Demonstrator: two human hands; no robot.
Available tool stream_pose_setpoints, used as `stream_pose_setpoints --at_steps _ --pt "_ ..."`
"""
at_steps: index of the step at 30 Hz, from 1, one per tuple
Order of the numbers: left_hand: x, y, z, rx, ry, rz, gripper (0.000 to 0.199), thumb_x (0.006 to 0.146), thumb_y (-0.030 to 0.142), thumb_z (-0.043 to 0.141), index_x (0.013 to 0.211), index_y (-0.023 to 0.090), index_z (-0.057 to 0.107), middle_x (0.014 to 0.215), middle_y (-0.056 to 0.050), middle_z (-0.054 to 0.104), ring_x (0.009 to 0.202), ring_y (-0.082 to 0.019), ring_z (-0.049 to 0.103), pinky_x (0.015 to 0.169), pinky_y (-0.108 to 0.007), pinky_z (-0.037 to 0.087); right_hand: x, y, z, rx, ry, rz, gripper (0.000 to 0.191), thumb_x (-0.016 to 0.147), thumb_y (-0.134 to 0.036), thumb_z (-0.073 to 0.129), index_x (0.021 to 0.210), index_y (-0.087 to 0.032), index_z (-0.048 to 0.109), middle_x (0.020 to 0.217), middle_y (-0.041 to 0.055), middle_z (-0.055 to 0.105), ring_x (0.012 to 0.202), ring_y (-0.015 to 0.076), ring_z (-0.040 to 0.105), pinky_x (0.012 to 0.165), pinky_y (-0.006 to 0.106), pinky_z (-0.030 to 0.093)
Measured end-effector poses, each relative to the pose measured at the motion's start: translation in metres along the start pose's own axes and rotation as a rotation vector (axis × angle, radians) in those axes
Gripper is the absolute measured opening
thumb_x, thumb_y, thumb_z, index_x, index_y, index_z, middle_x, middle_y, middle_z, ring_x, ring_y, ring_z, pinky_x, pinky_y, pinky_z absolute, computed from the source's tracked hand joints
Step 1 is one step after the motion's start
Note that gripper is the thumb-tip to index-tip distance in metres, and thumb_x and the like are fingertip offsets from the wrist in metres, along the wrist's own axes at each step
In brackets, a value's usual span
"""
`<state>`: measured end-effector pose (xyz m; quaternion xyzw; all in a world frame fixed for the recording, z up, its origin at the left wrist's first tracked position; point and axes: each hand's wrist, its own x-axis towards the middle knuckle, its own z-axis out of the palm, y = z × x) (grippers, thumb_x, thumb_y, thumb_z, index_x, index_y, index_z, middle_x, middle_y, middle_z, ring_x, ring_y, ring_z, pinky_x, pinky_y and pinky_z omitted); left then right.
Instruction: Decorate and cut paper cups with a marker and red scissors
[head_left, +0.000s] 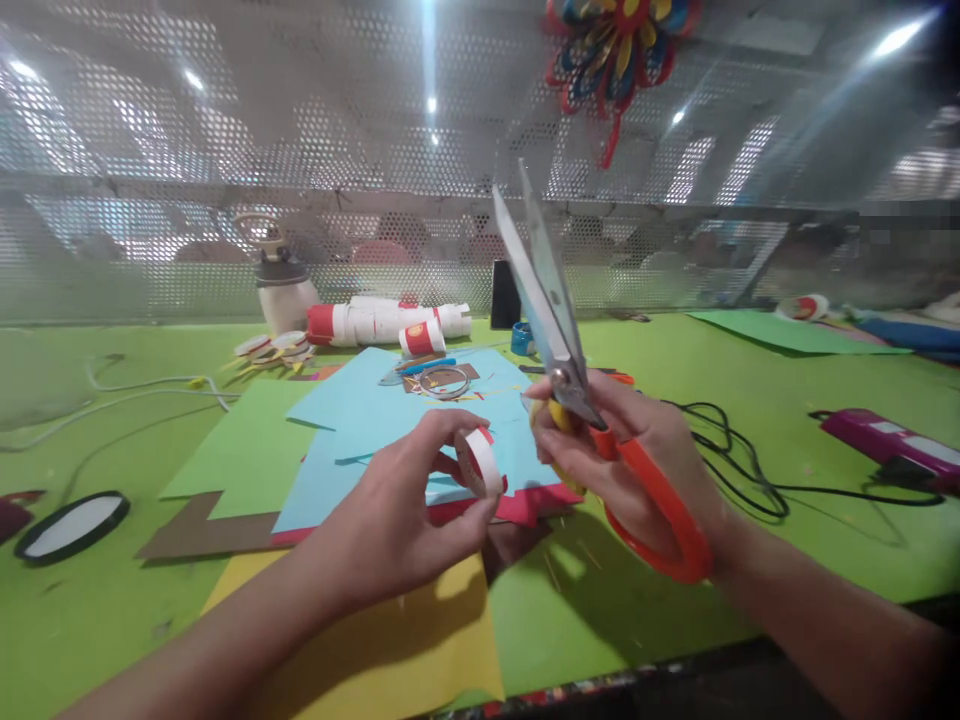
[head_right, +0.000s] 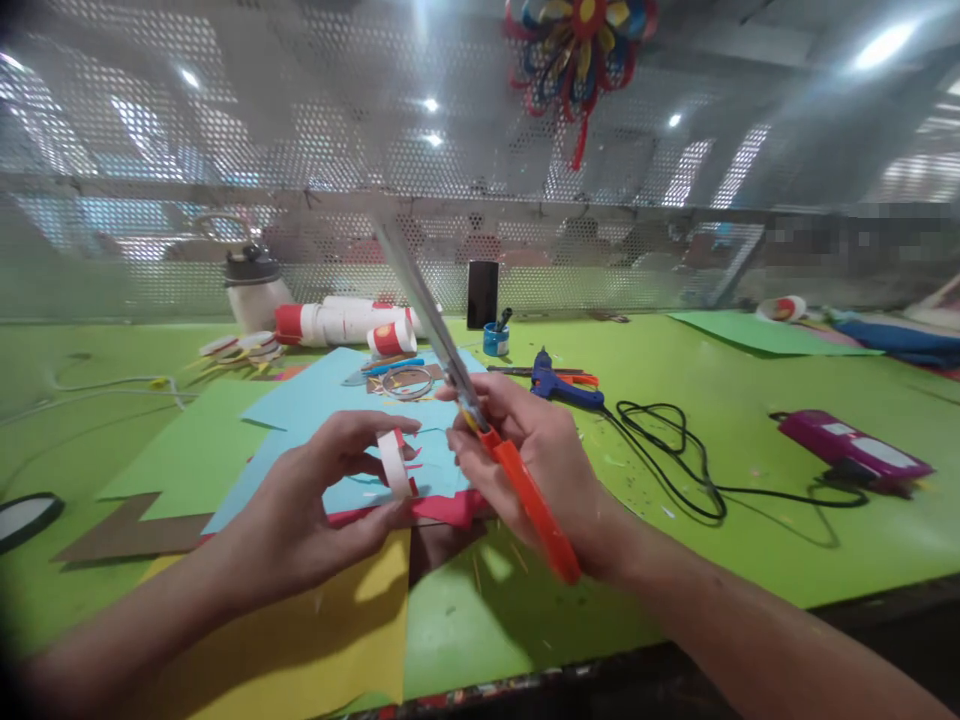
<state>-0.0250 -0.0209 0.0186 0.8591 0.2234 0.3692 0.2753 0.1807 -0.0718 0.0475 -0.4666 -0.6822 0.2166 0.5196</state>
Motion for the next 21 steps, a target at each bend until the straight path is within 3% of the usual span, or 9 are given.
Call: stream_pose_setpoints --at_steps 5,9,12,17,21 --pt "0.005 0.005 -0.005 -0.254 0.002 -0.106 0.037 0.083 0.017 0.064 0.118 0.018 0.052 0.107 -0.008 0.066 0.094 -0.018 0.067 0.083 -0.033 0.060 0.014 0.021 -0.018 -0.230 0.017 -0.023 0.032 0.077 -0.016 0.058 0.109 -0.020 0.060 0.079 0.0005 0.066 0.064 0.0135 0.063 0.054 0.023 0.052" --pt "0.006 0.004 -0.015 -0.403 0.011 -0.183 0.041 0.085 0.025 0.067 0.124 0.020 0.057 0.112 -0.011 0.067 0.101 -0.024 0.067 0.083 -0.037 0.059 0.022 0.037 -0.020 -0.291 0.027 -0.056 0.036 0.075 -0.017 0.059 0.111 -0.018 0.061 0.088 0.0047 0.069 0.073 0.0171 0.067 0.061 0.026 0.055" --pt "0.006 0.002 -0.022 -0.532 0.002 -0.176 0.045 0.085 0.027 0.068 0.129 0.024 0.058 0.112 -0.010 0.069 0.100 -0.024 0.069 0.081 -0.036 0.060 0.020 0.036 -0.016 -0.331 0.039 -0.086 0.029 0.081 -0.024 0.060 0.109 -0.017 0.062 0.082 0.0050 0.069 0.068 0.0177 0.066 0.060 0.029 0.057" --pt "0.008 0.002 -0.027 -0.649 0.042 -0.136 0.045 0.082 0.025 0.072 0.126 0.024 0.060 0.129 -0.014 0.062 0.100 -0.025 0.068 0.078 -0.036 0.061 0.014 0.029 -0.012 -0.406 0.042 -0.172 0.026 0.086 -0.030 0.061 0.107 -0.016 0.065 0.085 0.0063 0.071 0.069 0.0186 0.067 0.061 0.031 0.057" --pt "0.009 0.002 -0.031 -0.708 0.014 -0.133 0.042 0.082 0.028 0.071 0.122 0.023 0.060 0.123 -0.014 0.065 0.093 -0.023 0.068 0.070 -0.033 0.060 0.014 0.030 -0.015 -0.484 0.040 -0.256 0.024 0.087 -0.029 0.060 0.105 -0.015 0.065 0.090 0.0072 0.072 0.074 0.0189 0.067 0.067 0.033 0.056"
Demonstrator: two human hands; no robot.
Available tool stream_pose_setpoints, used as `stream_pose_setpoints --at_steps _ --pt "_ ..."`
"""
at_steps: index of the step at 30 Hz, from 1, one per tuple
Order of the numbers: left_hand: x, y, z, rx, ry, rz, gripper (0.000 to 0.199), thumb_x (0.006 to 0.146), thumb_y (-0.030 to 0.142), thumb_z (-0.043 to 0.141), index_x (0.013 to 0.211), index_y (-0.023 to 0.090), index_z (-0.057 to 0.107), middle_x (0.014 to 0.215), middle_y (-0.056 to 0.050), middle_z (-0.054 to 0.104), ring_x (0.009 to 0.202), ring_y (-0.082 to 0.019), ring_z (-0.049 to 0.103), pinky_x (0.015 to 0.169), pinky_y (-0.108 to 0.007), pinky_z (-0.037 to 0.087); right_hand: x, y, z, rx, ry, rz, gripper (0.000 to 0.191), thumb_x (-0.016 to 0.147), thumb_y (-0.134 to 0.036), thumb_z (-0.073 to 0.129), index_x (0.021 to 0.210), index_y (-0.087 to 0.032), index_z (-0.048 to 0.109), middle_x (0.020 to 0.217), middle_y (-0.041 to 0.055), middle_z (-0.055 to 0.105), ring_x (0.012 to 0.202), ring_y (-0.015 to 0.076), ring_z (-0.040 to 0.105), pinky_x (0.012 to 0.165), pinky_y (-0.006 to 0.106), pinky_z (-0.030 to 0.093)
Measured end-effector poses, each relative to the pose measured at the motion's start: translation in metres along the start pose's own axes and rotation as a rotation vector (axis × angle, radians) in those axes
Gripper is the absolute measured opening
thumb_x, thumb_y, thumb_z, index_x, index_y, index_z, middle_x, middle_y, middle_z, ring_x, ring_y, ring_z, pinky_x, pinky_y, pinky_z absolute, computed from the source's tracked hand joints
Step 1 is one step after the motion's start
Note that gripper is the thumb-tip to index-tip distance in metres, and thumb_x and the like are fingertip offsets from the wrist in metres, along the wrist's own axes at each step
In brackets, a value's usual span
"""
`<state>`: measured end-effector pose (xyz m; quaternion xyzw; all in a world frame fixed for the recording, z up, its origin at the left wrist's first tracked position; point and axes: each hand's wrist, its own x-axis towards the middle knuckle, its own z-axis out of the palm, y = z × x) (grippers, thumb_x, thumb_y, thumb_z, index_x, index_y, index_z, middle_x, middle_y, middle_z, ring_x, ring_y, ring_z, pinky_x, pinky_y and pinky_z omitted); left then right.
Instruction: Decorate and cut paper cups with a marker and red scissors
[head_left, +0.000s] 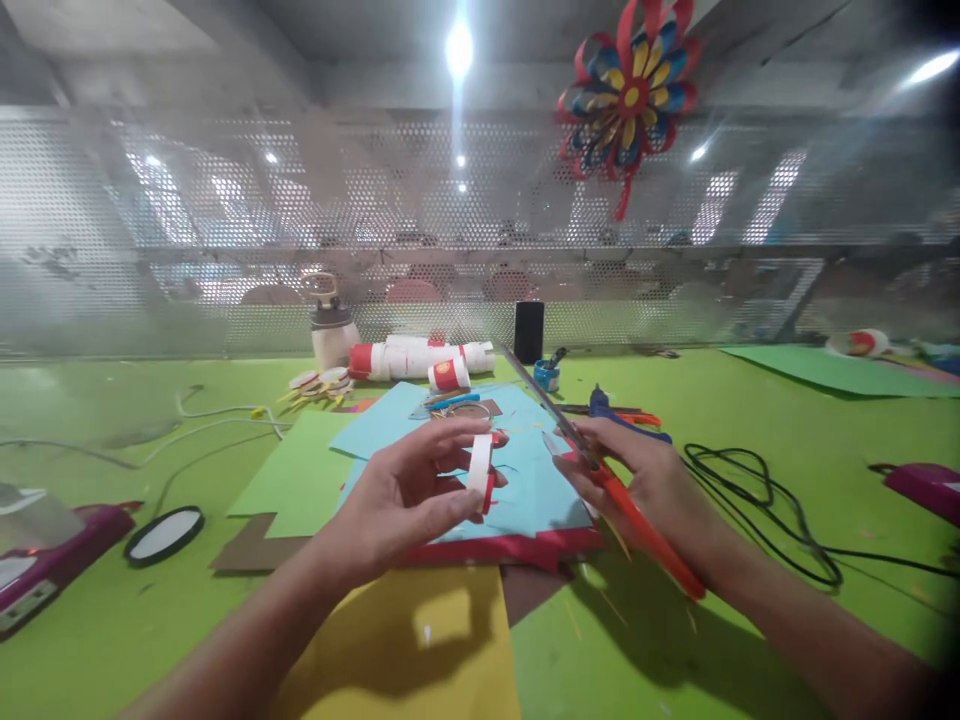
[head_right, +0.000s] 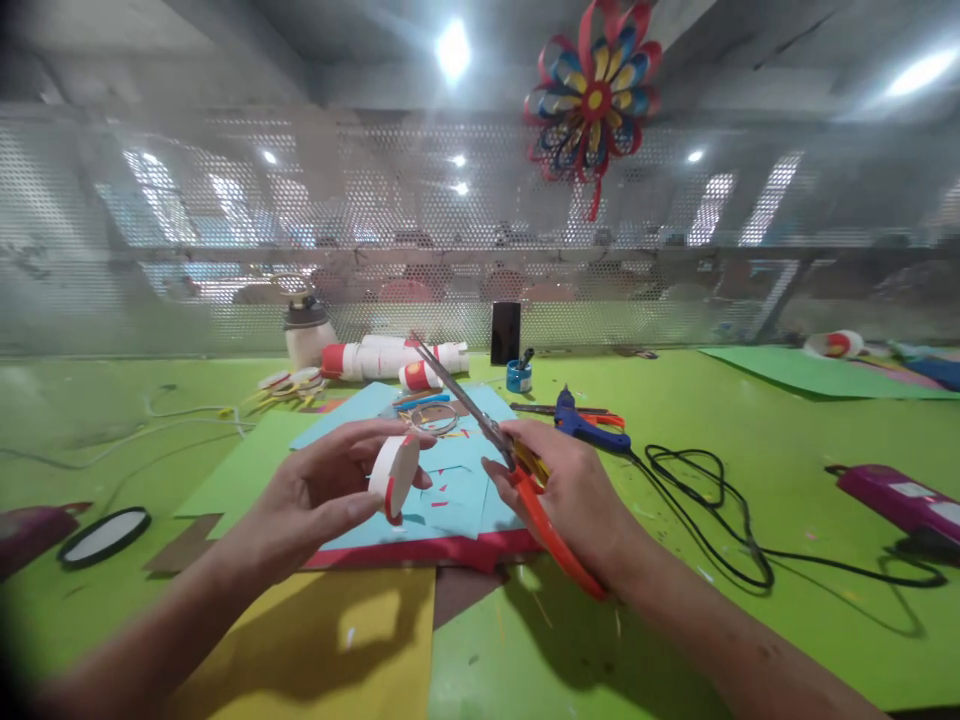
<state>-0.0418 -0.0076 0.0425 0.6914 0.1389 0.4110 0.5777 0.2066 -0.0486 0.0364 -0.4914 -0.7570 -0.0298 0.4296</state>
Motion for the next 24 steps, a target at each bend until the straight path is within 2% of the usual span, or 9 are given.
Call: stream_pose_setpoints --at_steps 4,7,10,13,18,24 --pt "-0.001 0.002 -0.004 -0.040 -0.017 -0.012 0.041 0.084 0.028 0.067 0.125 0.026 0.060 0.125 -0.013 0.063 0.092 -0.023 0.068 0.068 -0.033 0.058 -0.002 0.007 -0.007 -0.101 -0.034 -0.109 0.022 0.086 -0.020 0.060 0.108 -0.016 0.063 0.092 0.0069 0.070 0.077 0.0190 0.066 0.071 0.033 0.054" --pt "-0.002 0.004 -0.007 -0.089 0.002 -0.037 0.038 0.085 0.029 0.065 0.123 0.026 0.063 0.116 -0.012 0.068 0.085 -0.022 0.068 0.062 -0.031 0.055 -0.004 0.016 -0.012 -0.172 -0.045 -0.209 0.033 0.084 -0.010 0.057 0.115 -0.017 0.060 0.093 0.0073 0.067 0.080 0.0208 0.064 0.071 0.035 0.053" --pt "-0.001 0.004 -0.009 -0.178 0.012 -0.123 0.036 0.085 0.033 0.063 0.120 0.023 0.064 0.103 -0.013 0.071 0.074 -0.020 0.068 0.055 -0.028 0.052 -0.010 0.029 -0.014 -0.220 -0.011 -0.302 0.040 0.083 -0.008 0.054 0.121 -0.017 0.058 0.096 0.0105 0.064 0.086 0.0244 0.063 0.073 0.038 0.053" --pt "0.001 0.001 -0.010 -0.292 -0.042 -0.227 0.036 0.084 0.039 0.062 0.115 0.020 0.063 0.097 -0.014 0.071 0.068 -0.019 0.067 0.048 -0.024 0.048 -0.018 0.040 -0.015 -0.261 0.033 -0.373 0.044 0.085 -0.008 0.053 0.128 -0.017 0.056 0.098 0.0116 0.063 0.087 0.0258 0.064 0.070 0.038 0.053" --pt "0.003 -0.004 -0.009 -0.456 -0.122 -0.375 0.037 0.082 0.046 0.061 0.103 0.016 0.061 0.084 -0.012 0.071 0.059 -0.016 0.066 0.040 -0.018 0.042 -0.024 0.037 -0.022 -0.366 0.029 -0.444 0.057 0.084 0.000 0.048 0.137 -0.020 0.047 0.094 0.0095 0.061 0.085 0.0239 0.062 0.067 0.034 0.051" --pt "0.001 -0.007 -0.007 -0.505 -0.086 -0.434 0.048 0.082 0.057 0.055 0.095 0.012 0.063 0.073 -0.011 0.070 0.050 -0.013 0.061 0.036 -0.016 0.037 -0.025 0.039 -0.024 -0.426 -0.049 -0.418 0.048 0.082 -0.004 0.049 0.128 -0.012 0.056 0.090 0.0107 0.064 0.073 0.0220 0.063 0.059 0.032 0.049"
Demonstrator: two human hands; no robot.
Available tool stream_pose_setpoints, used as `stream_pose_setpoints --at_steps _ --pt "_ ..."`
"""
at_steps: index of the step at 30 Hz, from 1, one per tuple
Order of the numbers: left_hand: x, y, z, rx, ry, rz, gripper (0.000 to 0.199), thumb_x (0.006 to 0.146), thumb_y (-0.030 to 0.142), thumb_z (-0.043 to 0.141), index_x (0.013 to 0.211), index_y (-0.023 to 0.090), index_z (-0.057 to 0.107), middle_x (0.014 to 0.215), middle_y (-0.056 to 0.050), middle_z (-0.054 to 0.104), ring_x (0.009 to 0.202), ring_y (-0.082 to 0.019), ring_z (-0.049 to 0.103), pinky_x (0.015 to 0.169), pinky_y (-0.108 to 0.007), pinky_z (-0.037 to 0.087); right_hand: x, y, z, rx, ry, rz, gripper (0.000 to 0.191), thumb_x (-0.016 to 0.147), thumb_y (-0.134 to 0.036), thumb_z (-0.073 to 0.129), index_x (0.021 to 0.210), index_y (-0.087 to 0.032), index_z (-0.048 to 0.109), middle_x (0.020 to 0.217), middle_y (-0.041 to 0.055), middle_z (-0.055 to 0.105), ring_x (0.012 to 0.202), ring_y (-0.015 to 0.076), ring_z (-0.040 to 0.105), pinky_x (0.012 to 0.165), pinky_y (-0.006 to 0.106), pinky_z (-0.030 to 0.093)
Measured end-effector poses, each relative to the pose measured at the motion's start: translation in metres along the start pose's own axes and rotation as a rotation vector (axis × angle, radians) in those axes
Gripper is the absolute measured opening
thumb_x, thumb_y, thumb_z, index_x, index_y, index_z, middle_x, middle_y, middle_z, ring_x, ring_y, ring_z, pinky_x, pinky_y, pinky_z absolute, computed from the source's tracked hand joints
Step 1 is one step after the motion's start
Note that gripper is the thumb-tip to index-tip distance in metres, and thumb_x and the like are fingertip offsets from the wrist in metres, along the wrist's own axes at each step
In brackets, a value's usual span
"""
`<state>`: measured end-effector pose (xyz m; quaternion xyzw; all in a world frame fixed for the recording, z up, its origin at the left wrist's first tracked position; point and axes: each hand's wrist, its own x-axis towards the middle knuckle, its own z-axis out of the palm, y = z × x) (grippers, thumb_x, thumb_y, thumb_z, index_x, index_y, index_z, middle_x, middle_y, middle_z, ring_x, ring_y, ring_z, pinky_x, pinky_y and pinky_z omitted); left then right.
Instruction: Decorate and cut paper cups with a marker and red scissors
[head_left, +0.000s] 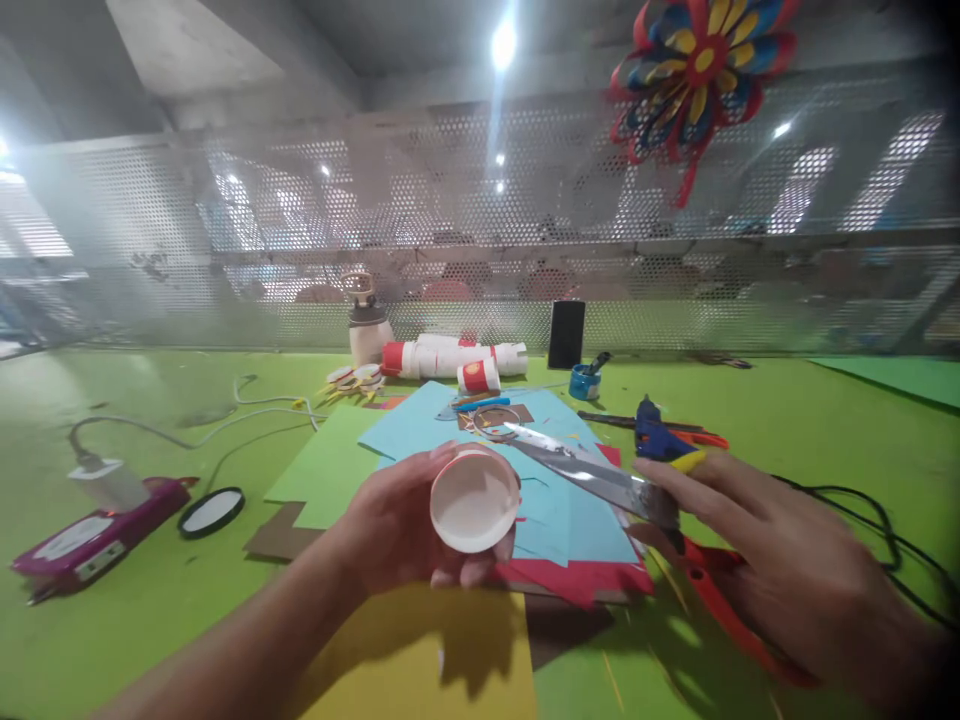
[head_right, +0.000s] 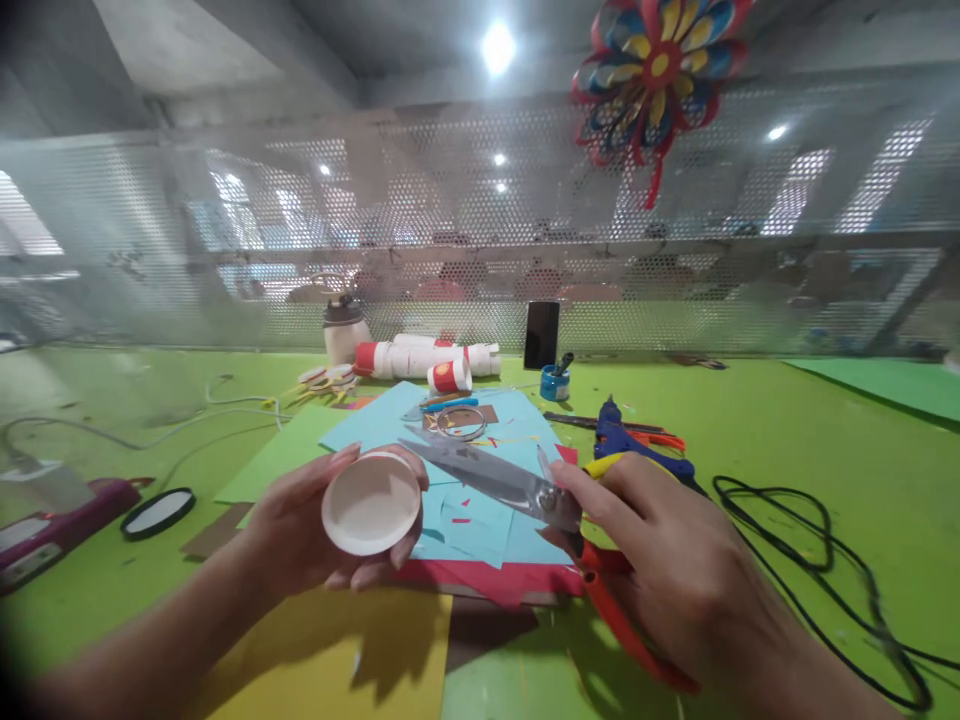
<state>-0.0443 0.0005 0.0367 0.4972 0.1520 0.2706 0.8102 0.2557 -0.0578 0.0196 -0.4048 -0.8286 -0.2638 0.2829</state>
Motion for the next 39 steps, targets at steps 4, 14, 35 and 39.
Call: stream_pose_setpoints --at_steps 4,14,35,39 --pt "0.000 -0.001 0.002 -0.066 -0.006 -0.053 0.048 0.079 0.058 0.058 0.095 0.013 0.064 0.070 -0.009 0.069 0.047 -0.011 0.060 0.033 -0.015 0.033 -0.004 0.002 0.006 -0.002 -0.029 -0.066 0.051 0.078 -0.002 0.044 0.126 -0.012 0.057 0.088 0.0108 0.063 0.067 0.0202 0.061 0.055 0.031 0.047" --pt "-0.001 -0.002 0.000 -0.176 -0.021 -0.043 0.060 0.089 0.063 0.042 0.096 0.008 0.065 0.067 -0.012 0.070 0.045 -0.013 0.063 0.030 -0.014 0.032 -0.005 0.001 0.002 0.061 -0.113 -0.014 0.054 0.079 0.001 0.041 0.128 -0.019 0.053 0.097 0.0097 0.063 0.080 0.0210 0.066 0.063 0.030 0.052" --pt "0.001 -0.004 0.001 -0.249 -0.060 -0.008 0.049 0.088 0.056 0.051 0.097 0.010 0.065 0.068 -0.013 0.070 0.048 -0.014 0.067 0.034 -0.012 0.041 -0.015 0.000 0.011 0.121 -0.168 0.038 0.059 0.079 -0.005 0.048 0.135 -0.026 0.049 0.100 0.0084 0.065 0.085 0.0221 0.068 0.068 0.034 0.056" --pt "0.001 -0.004 0.001 -0.250 -0.055 -0.009 0.051 0.092 0.056 0.044 0.097 0.010 0.065 0.068 -0.013 0.070 0.049 -0.015 0.067 0.034 -0.013 0.040 -0.012 -0.003 0.010 0.153 -0.165 0.031 0.056 0.082 -0.006 0.047 0.135 -0.024 0.049 0.091 0.0065 0.065 0.075 0.0198 0.066 0.061 0.030 0.054"
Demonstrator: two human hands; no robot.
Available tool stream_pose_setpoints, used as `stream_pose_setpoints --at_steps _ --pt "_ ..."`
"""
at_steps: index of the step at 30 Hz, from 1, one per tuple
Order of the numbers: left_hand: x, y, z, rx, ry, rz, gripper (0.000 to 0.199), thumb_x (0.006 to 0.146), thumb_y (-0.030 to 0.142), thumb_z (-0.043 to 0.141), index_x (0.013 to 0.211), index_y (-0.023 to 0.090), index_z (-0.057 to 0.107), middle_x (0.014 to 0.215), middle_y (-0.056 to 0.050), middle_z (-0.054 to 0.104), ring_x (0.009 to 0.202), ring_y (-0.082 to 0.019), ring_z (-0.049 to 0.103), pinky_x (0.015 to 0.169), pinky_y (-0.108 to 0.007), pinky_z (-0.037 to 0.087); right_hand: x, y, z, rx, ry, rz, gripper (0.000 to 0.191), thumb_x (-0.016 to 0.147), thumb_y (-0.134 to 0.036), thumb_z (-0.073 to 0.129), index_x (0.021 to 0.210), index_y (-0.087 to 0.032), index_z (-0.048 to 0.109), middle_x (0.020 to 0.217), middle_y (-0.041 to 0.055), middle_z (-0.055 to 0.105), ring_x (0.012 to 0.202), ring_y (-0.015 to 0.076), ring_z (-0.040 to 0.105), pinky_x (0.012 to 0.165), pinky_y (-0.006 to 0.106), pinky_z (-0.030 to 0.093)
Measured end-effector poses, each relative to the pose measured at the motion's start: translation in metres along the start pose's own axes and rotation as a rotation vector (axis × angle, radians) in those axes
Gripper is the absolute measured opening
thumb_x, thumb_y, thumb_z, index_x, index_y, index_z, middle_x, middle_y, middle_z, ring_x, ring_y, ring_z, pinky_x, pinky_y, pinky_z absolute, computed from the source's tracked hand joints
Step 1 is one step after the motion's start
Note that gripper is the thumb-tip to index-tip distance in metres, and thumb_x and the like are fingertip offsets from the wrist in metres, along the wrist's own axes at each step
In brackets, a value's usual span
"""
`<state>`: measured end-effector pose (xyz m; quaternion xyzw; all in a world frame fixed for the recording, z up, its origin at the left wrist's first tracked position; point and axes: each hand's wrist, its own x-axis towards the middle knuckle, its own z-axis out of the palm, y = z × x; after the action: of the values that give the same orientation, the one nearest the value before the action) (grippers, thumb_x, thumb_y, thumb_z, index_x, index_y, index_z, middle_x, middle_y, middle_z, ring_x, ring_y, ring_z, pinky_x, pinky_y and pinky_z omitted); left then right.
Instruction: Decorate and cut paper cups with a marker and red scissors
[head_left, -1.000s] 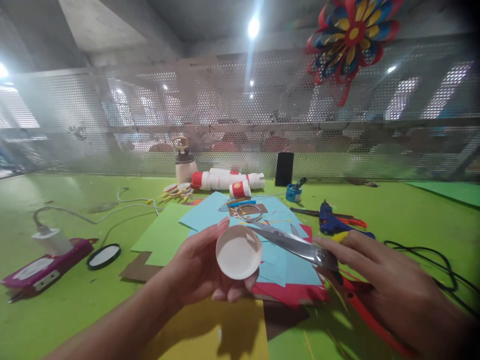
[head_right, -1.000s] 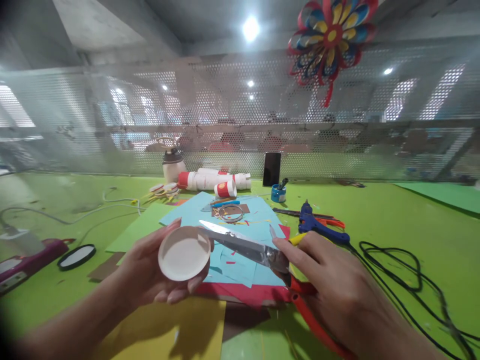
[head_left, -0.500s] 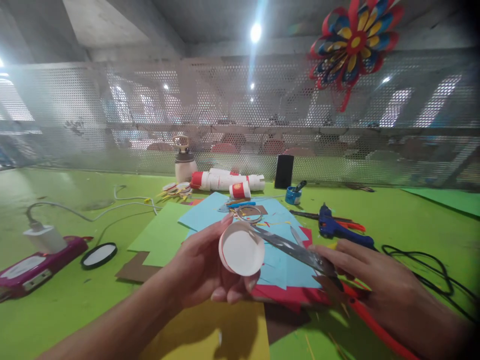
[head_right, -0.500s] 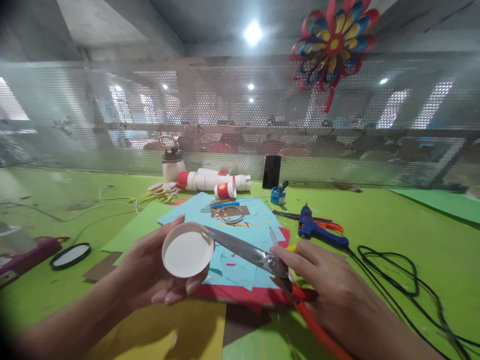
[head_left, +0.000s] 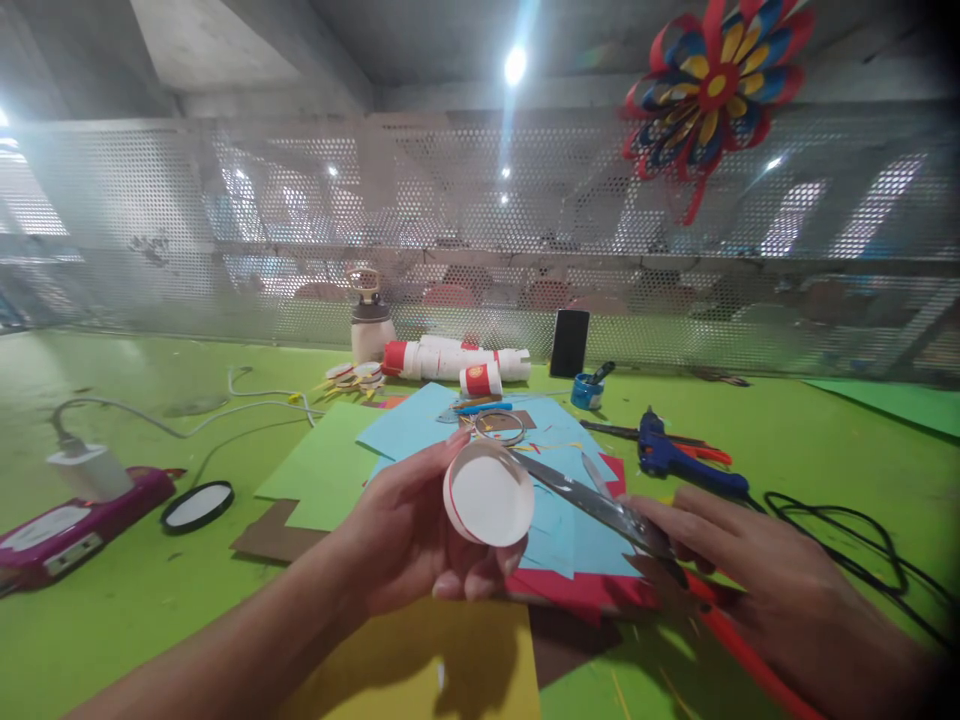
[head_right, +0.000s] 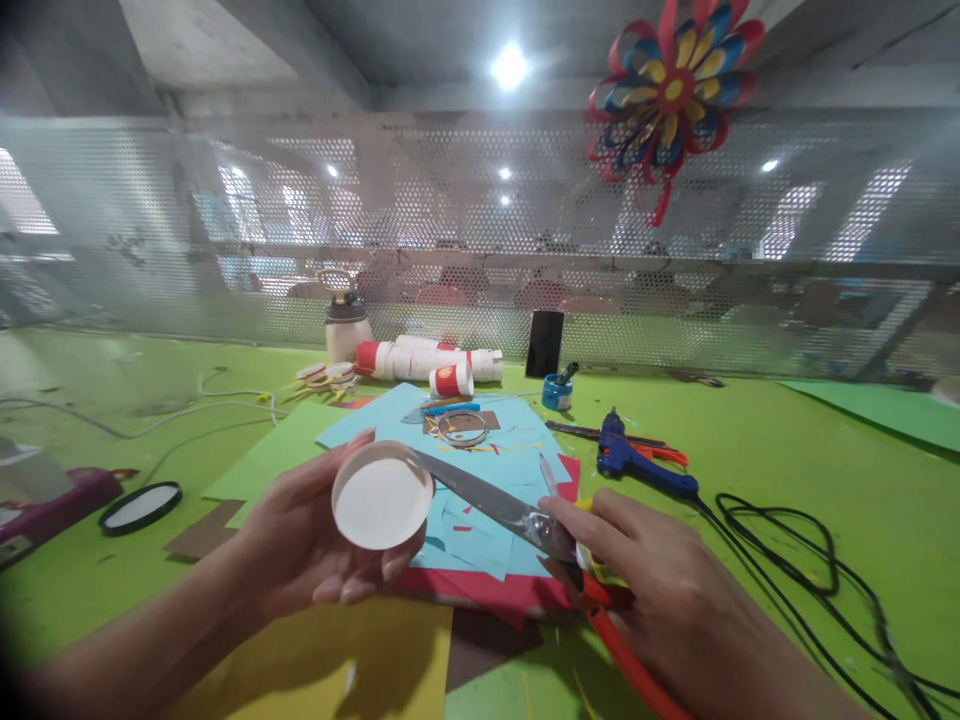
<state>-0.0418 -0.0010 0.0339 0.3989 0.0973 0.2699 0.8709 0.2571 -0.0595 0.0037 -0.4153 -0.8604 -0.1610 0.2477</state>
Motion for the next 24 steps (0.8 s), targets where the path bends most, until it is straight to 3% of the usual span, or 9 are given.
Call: stream_pose_setpoints --at_steps 17,24 --pt "0.0000 0.0014 0.0011 0.003 0.014 -0.019 0.050 0.086 0.057 0.052 0.095 0.010 0.065 0.067 -0.012 0.069 0.048 -0.015 0.066 0.034 -0.013 0.038 0.0081 -0.0061 -0.0038 -0.137 0.089 -0.102 0.049 0.082 -0.008 0.043 0.130 -0.020 0.048 0.079 0.0063 0.067 0.069 0.0227 0.069 0.055 0.027 0.055" --pt "0.0000 0.0000 0.0014 0.017 0.035 -0.030 0.051 0.087 0.057 0.049 0.094 0.009 0.064 0.065 -0.011 0.068 0.046 -0.014 0.064 0.032 -0.015 0.032 0.0026 -0.0046 -0.0021 -0.108 0.049 -0.007 0.053 0.084 -0.006 0.045 0.133 -0.025 0.049 0.088 0.0072 0.067 0.079 0.0249 0.069 0.063 0.032 0.055"
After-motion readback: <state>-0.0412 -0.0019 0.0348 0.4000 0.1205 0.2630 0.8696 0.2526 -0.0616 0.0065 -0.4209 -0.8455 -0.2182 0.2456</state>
